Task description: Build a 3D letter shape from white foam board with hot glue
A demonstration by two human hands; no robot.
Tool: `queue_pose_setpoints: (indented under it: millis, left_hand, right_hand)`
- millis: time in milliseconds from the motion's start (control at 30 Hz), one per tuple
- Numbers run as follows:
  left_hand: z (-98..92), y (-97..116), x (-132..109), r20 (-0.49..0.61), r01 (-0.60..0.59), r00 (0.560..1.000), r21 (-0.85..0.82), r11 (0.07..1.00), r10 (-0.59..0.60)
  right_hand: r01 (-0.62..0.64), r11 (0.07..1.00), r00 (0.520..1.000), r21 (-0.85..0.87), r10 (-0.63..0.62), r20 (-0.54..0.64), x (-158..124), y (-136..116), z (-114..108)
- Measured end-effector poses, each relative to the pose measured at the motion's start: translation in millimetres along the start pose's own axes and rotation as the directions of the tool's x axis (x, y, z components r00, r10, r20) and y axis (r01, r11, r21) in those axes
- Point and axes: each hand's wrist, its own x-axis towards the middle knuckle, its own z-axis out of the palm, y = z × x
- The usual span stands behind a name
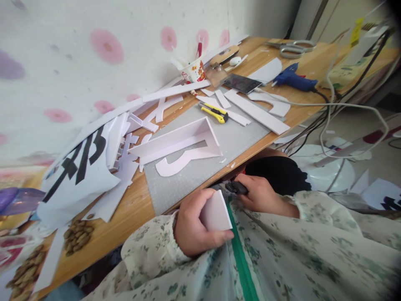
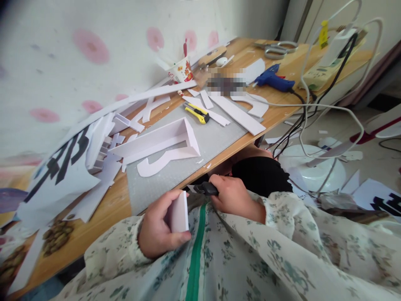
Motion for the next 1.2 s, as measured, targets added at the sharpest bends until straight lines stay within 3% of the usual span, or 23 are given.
queue_pose_setpoints:
  millis: [233, 367, 867, 1200]
  left_hand:
    - [-1.0, -2.1, 3.3, -0.018, 0.023, 1.000, 0.010, 1.000, -0.023]
    - [-1.5, -3.0, 2.9, -0.019, 0.025, 0.999, -0.002, 1.000, -0.026]
    - [-4.0, 0.3, 4.3, 0.000, 0.050, 0.999, -0.016, 0.999, -0.050]
    - [-3.3, -0.3, 4.1, -0.014, 0.005, 1.000, -0.030, 1.000, -0.005]
  right_hand:
    - [0.196, 0.980, 0.978, 0.036, -0.192, -0.084, 1.5, -15.1, -15.7]
    - [0.262, 0.964, 0.963, 0.036, -0.259, -0.075, -0.2, -17.8, -19.6]
    - [0.274, 0.962, 0.958, -0.003, -0.273, -0.082, 0.7, -14.7, -18.3]
    - [0.237, 0.971, 0.967, -0.006, -0.237, -0.093, 2.2, -14.8, -17.1]
